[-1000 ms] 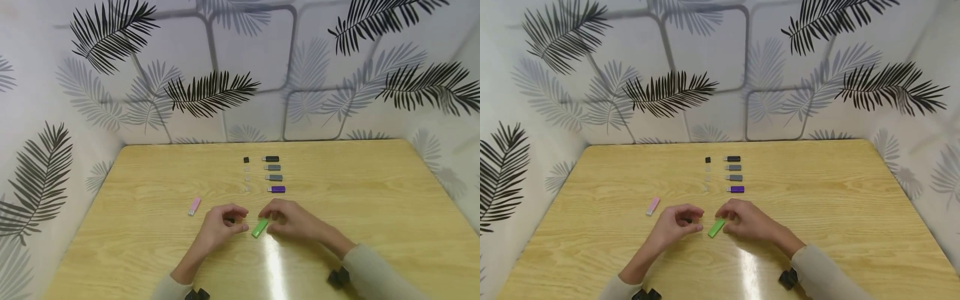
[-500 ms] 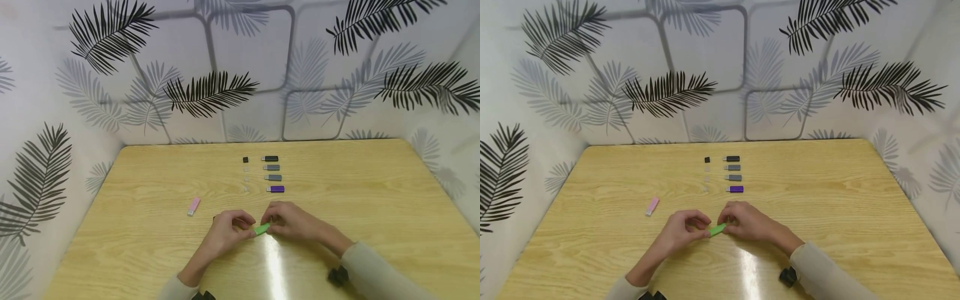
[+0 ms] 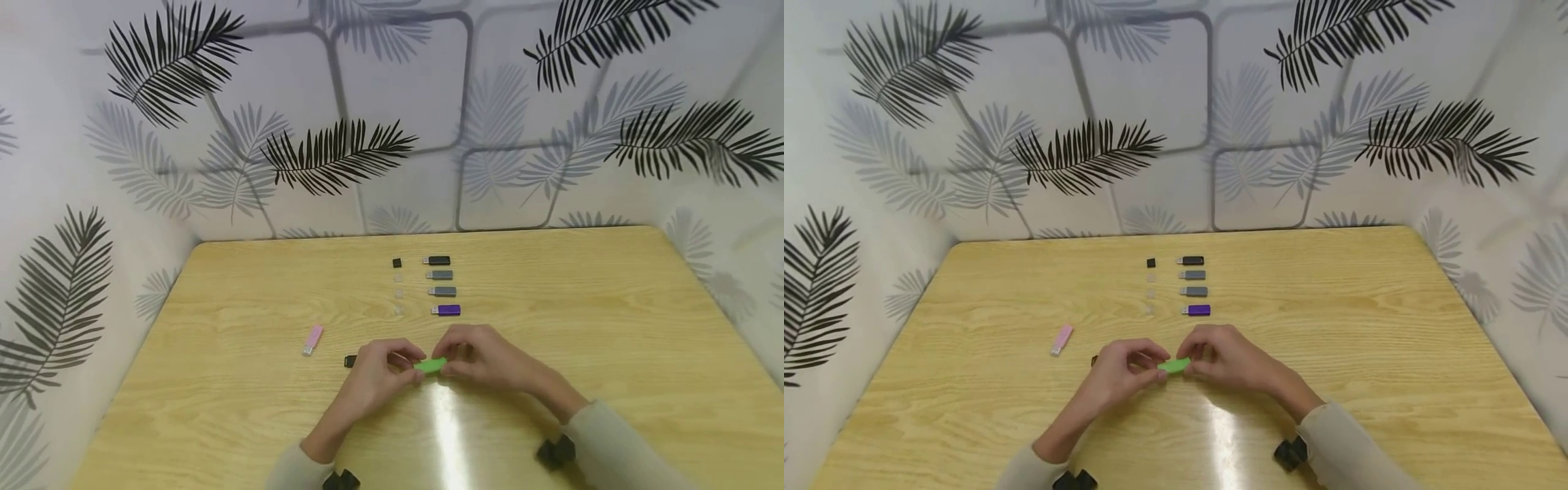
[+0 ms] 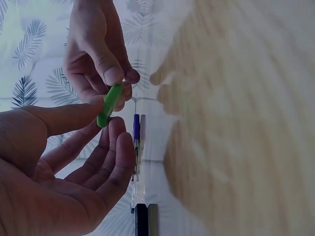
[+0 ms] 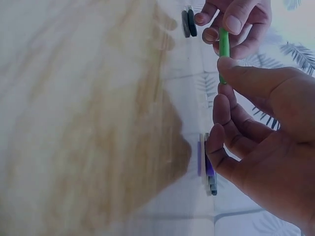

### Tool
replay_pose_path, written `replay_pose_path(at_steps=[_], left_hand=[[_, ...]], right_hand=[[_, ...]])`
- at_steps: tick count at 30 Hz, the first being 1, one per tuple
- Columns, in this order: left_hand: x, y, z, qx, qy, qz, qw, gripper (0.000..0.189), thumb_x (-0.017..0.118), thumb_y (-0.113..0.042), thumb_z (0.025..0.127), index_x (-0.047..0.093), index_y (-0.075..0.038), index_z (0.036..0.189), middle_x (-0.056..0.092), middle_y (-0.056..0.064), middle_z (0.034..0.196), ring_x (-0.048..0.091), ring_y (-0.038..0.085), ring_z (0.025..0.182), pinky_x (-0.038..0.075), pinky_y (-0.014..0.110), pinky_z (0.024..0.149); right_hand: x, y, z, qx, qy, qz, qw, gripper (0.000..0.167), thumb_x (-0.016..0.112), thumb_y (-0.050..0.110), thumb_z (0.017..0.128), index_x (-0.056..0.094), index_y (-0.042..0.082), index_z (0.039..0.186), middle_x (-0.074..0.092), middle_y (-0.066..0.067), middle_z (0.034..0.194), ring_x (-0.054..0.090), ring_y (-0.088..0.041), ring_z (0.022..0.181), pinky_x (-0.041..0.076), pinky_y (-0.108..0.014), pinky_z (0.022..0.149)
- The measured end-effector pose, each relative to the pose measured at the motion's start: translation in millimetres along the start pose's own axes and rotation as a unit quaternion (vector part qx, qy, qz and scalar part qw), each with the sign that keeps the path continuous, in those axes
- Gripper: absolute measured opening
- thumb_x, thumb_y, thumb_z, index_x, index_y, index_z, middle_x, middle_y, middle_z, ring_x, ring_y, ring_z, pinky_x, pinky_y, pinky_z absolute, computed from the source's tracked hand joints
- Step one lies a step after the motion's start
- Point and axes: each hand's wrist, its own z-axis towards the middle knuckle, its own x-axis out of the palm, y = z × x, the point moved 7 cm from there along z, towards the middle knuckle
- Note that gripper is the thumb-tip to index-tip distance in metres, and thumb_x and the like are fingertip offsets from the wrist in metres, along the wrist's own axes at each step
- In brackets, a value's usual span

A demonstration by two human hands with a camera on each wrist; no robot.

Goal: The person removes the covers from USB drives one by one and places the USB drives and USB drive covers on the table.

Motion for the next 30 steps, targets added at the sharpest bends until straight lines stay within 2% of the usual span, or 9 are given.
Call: replay_pose_path(at_steps=[6,13,19,30], left_hand=[[-0.5,-1.1,6.9,0.006,-0.005,-0.003,1.0000,0.012,0.080,-0.003,0.089,0.076,-0.003,0.100,0.074,0.007,0.096,0.070,0.019,0.083,0.057,0.023,0.072],[-3.5,-0.8,14.0,-0.002,0.004,-0.024,0.9997,0.012,0.079,-0.006,0.090,0.076,-0.003,0.101,0.073,0.004,0.091,0.069,0.017,0.081,0.057,0.024,0.066],[-9.0,-4.6,24.1,0.007,0.008,-0.007,0.9999,0.011,0.079,-0.006,0.091,0.076,-0.004,0.101,0.072,0.002,0.092,0.067,0.015,0.083,0.057,0.024,0.073],[-17.7,-12.4,35.3,0.036,0.002,-0.015,0.9993,0.010,0.076,-0.006,0.093,0.076,-0.005,0.103,0.072,0.001,0.092,0.067,0.013,0.083,0.058,0.026,0.075]], right_hand=[[-7.7,0.1,-1.8,0.003,-0.020,0.001,0.9998,0.018,0.079,0.009,0.091,0.075,0.017,0.106,0.070,0.010,0.098,0.064,-0.013,0.091,0.057,-0.035,0.081],[-15.5,2.7,-2.3,-0.004,-0.049,-0.010,0.9987,0.017,0.079,0.008,0.090,0.074,0.014,0.105,0.070,0.007,0.097,0.064,-0.015,0.088,0.057,-0.038,0.077],[-21.8,6.3,0.7,-0.009,-0.069,-0.021,0.9974,0.015,0.080,0.007,0.089,0.075,0.013,0.103,0.070,0.004,0.099,0.063,-0.012,0.087,0.057,-0.036,0.075],[-34.9,15.0,4.4,-0.009,-0.109,-0.023,0.9937,0.020,0.082,0.005,0.087,0.074,0.015,0.103,0.070,0.008,0.099,0.063,-0.013,0.086,0.058,-0.039,0.074]])
